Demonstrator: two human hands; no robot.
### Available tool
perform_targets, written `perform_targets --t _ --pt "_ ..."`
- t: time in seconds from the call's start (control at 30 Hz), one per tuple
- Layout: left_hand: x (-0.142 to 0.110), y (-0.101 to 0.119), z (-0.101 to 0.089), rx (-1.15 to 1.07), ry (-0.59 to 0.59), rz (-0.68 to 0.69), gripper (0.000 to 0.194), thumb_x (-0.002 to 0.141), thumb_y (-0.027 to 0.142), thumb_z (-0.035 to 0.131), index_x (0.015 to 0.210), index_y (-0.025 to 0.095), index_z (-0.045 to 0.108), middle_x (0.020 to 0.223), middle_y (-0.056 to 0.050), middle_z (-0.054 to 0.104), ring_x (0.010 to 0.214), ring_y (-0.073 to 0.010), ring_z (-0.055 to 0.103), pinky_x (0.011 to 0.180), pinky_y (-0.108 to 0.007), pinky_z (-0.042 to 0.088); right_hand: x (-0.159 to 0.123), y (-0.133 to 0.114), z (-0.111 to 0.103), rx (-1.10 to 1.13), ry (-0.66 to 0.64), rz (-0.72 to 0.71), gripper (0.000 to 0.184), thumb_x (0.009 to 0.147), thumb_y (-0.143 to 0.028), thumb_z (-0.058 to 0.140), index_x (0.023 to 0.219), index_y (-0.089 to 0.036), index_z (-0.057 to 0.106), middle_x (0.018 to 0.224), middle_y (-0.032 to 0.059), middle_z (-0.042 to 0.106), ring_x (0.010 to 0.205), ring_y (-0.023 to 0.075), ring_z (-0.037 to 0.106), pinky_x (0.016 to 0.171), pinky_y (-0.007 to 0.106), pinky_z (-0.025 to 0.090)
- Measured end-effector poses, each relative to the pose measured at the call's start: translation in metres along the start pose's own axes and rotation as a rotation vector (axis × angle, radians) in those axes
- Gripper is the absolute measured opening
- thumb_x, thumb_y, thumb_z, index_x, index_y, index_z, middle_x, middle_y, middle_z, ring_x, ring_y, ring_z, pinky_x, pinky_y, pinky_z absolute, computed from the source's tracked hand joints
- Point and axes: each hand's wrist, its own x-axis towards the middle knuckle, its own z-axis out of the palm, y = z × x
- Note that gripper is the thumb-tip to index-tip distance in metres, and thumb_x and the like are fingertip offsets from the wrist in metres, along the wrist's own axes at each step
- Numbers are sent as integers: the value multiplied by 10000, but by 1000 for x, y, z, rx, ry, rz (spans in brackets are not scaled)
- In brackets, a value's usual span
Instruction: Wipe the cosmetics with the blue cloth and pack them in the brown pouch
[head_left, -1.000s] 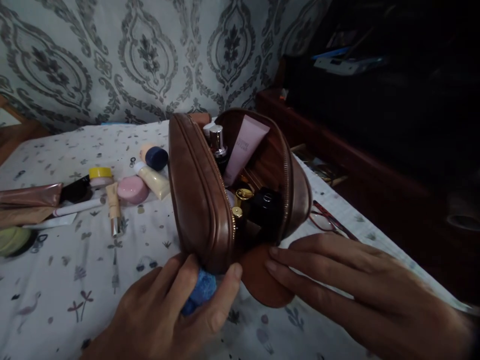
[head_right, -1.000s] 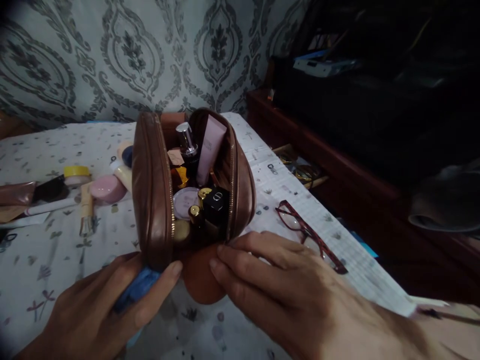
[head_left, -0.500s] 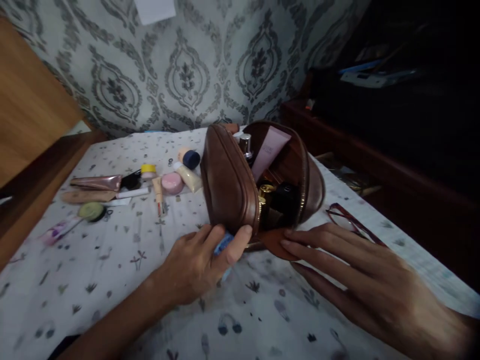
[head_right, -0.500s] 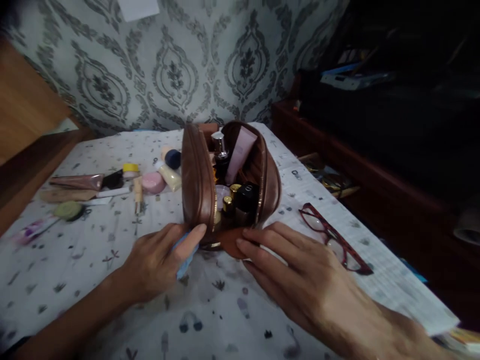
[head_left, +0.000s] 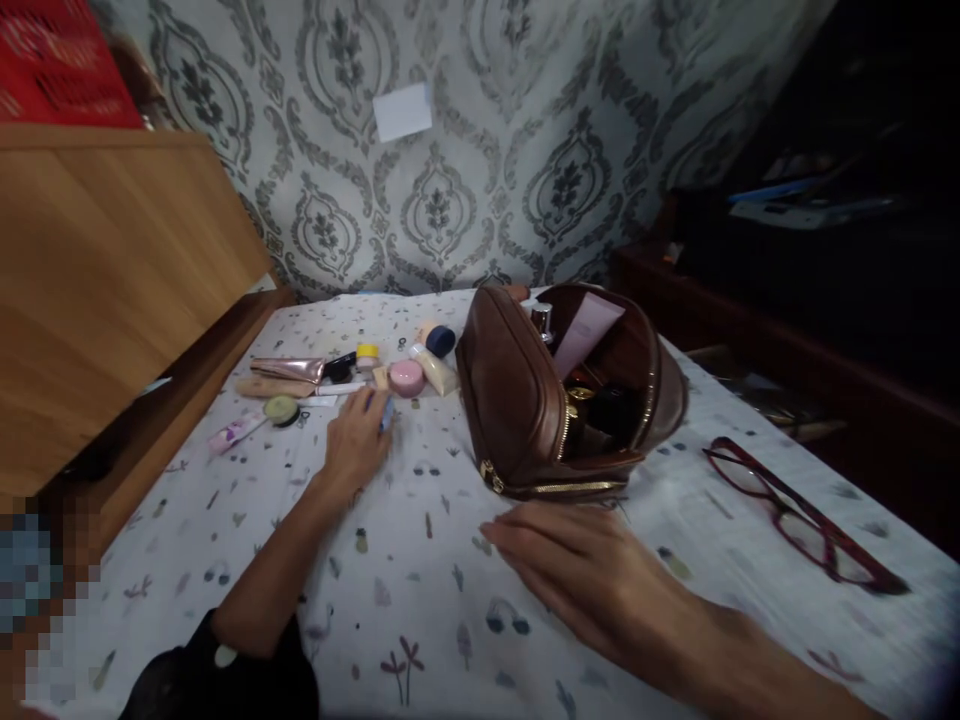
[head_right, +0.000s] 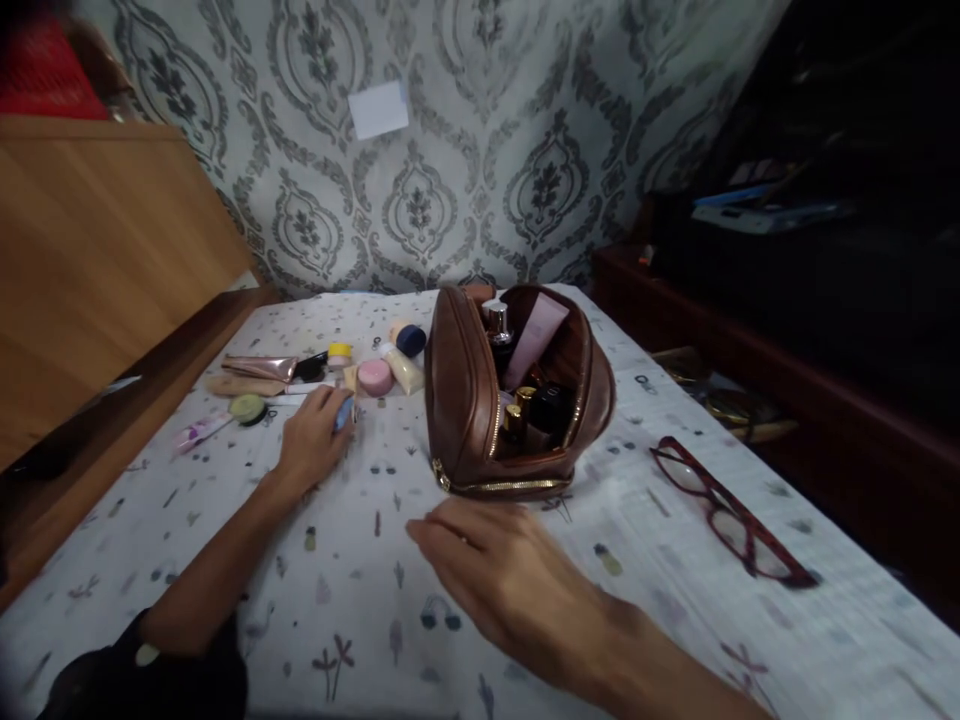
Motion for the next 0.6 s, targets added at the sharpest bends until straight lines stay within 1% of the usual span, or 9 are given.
perform_targets --t 0.07,0.13,0.23,0.3,0.37,0.43,0.5,0.57,0.6 --pt "5 -17 6 -4 11 -89 375 952 233 445 1305 166 554 1261 -130 603 1200 -281 548 921 -385 539 16 -4 16 76 -88 7 300 1010 -155 395 1048 -174 692 849 70 705 724 153 680 646 262 549" --pt "8 -33 13 10 -1 -150 450 941 192 432 1381 134 507 1370 -151 569 1290 -292 504 1016 -405 498 31 -7 35 182 -160 39 263 1003 -173 436 1034 -167 697 837 58 693 714 146 665 640 250 523" --pt "14 -49 22 41 -61 -176 555 923 152 416 1477 116 416 1537 -161 449 1410 -307 406 1097 -446 443 50 -7 65 382 -192 98 207 949 -148 527 1025 -153 719 846 54 707 726 143 660 683 244 512" --pt "18 -53 25 56 -116 -170 577 930 165 404 1505 114 383 1587 -155 387 1449 -311 362 1118 -464 426 58 -5 84 492 -180 177 214 914 -115 548 1016 -145 734 849 55 719 713 133 654 693 231 507" --pt "22 -54 26 65 -170 -163 579 932 178 399 1507 111 383 1605 -154 357 1464 -318 341 1113 -482 432 61 -1 99 547 -155 251 222 874 -87 559 978 -144 746 850 57 730 718 137 650 701 237 506" --pt "25 -52 25 74 -196 -161 567 922 171 400 1487 120 412 1612 -157 340 1466 -335 333 1073 -515 465 61 4 108 589 -149 319 223 849 -83 563 953 -151 748 835 50 736 719 143 644 705 248 506" --pt "26 -49 23 77 -190 -173 531 913 159 398 1440 135 457 1610 -158 340 1452 -345 347 1018 -532 502 58 7 111 649 -155 400 222 845 -103 560 952 -158 746 771 30 720 678 138 625 666 243 496" --pt "24 -47 22 69 -167 -186 467 907 150 407 1363 143 506 1581 -164 384 1419 -333 385 975 -499 526 55 9 111 733 -162 492 222 851 -137 554 967 -157 742 695 11 686 623 132 601 605 229 474" --pt "23 -46 21 63 -155 -192 426 907 149 413 1318 145 527 1538 -170 440 1387 -320 420 955 -470 533 53 8 111 777 -158 533 220 851 -151 553 967 -153 740 667 6 668 600 129 589 580 224 461"
